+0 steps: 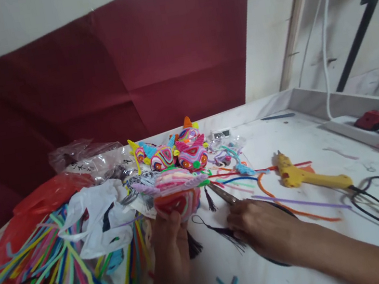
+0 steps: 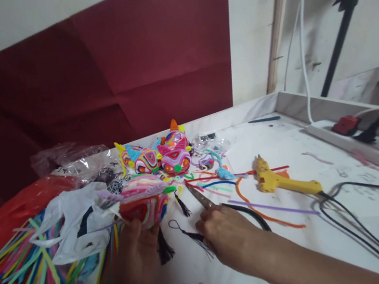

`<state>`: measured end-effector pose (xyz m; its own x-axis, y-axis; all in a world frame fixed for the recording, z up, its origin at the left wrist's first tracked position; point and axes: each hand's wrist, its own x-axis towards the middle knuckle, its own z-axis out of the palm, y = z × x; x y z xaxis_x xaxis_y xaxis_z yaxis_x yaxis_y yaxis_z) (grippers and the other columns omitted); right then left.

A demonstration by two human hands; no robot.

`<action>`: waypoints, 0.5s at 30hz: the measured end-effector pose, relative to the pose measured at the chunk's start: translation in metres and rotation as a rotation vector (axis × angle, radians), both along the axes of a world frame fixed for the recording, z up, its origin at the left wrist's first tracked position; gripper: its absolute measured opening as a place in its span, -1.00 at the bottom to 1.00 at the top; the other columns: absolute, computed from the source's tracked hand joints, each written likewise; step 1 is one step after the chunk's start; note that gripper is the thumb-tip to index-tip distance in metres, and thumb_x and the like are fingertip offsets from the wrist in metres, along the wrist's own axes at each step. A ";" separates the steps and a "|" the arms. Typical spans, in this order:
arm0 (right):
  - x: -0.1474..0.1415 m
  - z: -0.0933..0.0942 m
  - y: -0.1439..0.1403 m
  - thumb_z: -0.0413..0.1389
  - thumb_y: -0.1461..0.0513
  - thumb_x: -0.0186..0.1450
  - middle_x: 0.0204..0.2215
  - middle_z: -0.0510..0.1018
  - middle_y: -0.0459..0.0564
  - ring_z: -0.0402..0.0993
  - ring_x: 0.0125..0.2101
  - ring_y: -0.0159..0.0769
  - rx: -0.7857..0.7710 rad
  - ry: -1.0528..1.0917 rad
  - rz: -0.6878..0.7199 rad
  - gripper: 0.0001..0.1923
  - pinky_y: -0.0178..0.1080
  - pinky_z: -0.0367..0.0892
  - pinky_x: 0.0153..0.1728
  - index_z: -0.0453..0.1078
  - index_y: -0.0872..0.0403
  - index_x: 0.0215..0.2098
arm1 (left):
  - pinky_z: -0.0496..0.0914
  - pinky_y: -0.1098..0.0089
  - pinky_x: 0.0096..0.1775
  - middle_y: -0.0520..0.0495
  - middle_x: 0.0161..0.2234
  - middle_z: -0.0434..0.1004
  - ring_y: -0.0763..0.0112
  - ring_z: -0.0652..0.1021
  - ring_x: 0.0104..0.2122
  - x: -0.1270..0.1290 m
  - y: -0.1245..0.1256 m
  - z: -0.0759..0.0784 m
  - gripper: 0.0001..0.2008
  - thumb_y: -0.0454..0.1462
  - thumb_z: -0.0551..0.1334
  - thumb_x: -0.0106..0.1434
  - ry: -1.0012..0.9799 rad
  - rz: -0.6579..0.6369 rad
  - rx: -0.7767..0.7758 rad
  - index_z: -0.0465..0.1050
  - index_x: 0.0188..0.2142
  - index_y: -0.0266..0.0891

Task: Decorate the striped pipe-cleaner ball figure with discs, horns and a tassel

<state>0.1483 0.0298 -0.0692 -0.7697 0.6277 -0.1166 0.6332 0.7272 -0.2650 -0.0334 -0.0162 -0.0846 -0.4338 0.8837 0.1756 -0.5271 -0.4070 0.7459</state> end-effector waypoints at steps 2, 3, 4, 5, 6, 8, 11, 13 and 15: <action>-0.001 0.001 0.000 -0.01 0.34 0.37 -0.23 0.63 0.14 0.57 -0.15 -0.05 0.022 -0.068 0.000 -0.74 -0.17 0.36 -0.15 0.54 0.12 -0.23 | 0.55 0.41 -0.15 0.02 -0.29 0.68 0.35 0.64 -0.20 0.000 0.000 0.000 -0.77 -0.21 0.50 0.03 0.004 0.008 -0.006 0.62 -0.28 -0.12; 0.000 0.003 0.001 -0.03 0.35 0.38 -0.23 0.63 0.15 0.57 -0.15 -0.04 0.029 -0.103 0.000 -0.73 -0.16 0.37 -0.15 0.54 0.13 -0.22 | 0.55 0.40 -0.14 0.03 -0.28 0.68 0.35 0.64 -0.19 -0.001 0.000 -0.001 -0.76 -0.21 0.50 0.04 0.005 0.020 -0.016 0.61 -0.27 -0.12; 0.002 0.006 0.002 -0.04 0.35 0.39 -0.23 0.64 0.16 0.58 -0.16 -0.03 0.030 -0.140 -0.005 -0.71 -0.16 0.37 -0.16 0.54 0.14 -0.22 | 0.55 0.39 -0.12 0.03 -0.26 0.68 0.35 0.63 -0.18 -0.001 0.000 -0.001 -0.75 -0.21 0.49 0.04 0.004 0.032 -0.027 0.60 -0.26 -0.12; 0.004 0.010 0.004 -0.04 0.35 0.40 -0.23 0.64 0.17 0.59 -0.16 -0.03 0.025 -0.172 -0.018 -0.71 -0.16 0.37 -0.18 0.55 0.14 -0.22 | 0.55 0.37 -0.10 0.03 -0.24 0.68 0.35 0.63 -0.16 -0.002 0.000 -0.002 -0.74 -0.21 0.49 0.05 0.002 0.040 -0.039 0.60 -0.24 -0.12; 0.008 0.016 0.007 -0.04 0.34 0.40 -0.23 0.65 0.17 0.59 -0.17 -0.03 0.019 -0.197 -0.041 -0.71 -0.17 0.37 -0.21 0.54 0.14 -0.22 | 0.55 0.36 -0.08 0.03 -0.21 0.68 0.34 0.63 -0.15 -0.003 0.000 -0.003 -0.73 -0.21 0.48 0.06 0.000 0.043 -0.046 0.60 -0.22 -0.12; 0.019 0.027 0.014 -0.04 0.33 0.41 -0.23 0.65 0.17 0.60 -0.19 -0.04 0.020 -0.210 -0.115 -0.72 -0.19 0.35 -0.26 0.54 0.12 -0.23 | 0.54 0.32 -0.05 0.01 -0.19 0.68 0.31 0.63 -0.14 -0.006 0.000 -0.005 -0.72 -0.21 0.48 0.06 -0.002 0.030 -0.053 0.59 -0.20 -0.13; 0.040 0.043 0.027 -0.02 0.35 0.40 -0.27 0.65 0.14 0.59 -0.26 -0.11 0.071 -0.175 -0.239 -0.72 -0.22 0.29 -0.31 0.51 0.09 -0.33 | 0.53 0.28 -0.02 -0.01 -0.20 0.68 0.27 0.63 -0.13 -0.008 0.002 -0.006 -0.73 -0.21 0.48 0.07 0.008 0.011 -0.055 0.60 -0.21 -0.13; 0.054 0.050 0.037 0.00 0.37 0.37 -0.32 0.65 0.10 0.57 -0.32 -0.14 0.129 -0.134 -0.320 -0.73 -0.22 0.25 -0.34 0.49 0.07 -0.39 | 0.53 0.27 -0.02 0.00 -0.21 0.69 0.25 0.63 -0.10 -0.008 0.003 -0.006 -0.74 -0.22 0.47 0.08 0.007 0.020 -0.053 0.60 -0.20 -0.11; 0.066 0.053 0.045 0.02 0.37 0.35 -0.34 0.65 0.07 0.56 -0.34 -0.13 0.173 -0.097 -0.394 -0.75 -0.21 0.23 -0.36 0.50 0.04 -0.38 | 0.53 0.27 -0.01 0.01 -0.19 0.69 0.22 0.63 -0.08 -0.005 0.002 -0.004 -0.73 -0.22 0.46 0.08 0.007 0.025 -0.055 0.60 -0.18 -0.08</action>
<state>0.2145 0.0747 -0.0162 -0.4579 0.8879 -0.0444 0.8872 0.4532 -0.0860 -0.0389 -0.0141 -0.0888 -0.4549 0.8810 0.1300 -0.5119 -0.3782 0.7713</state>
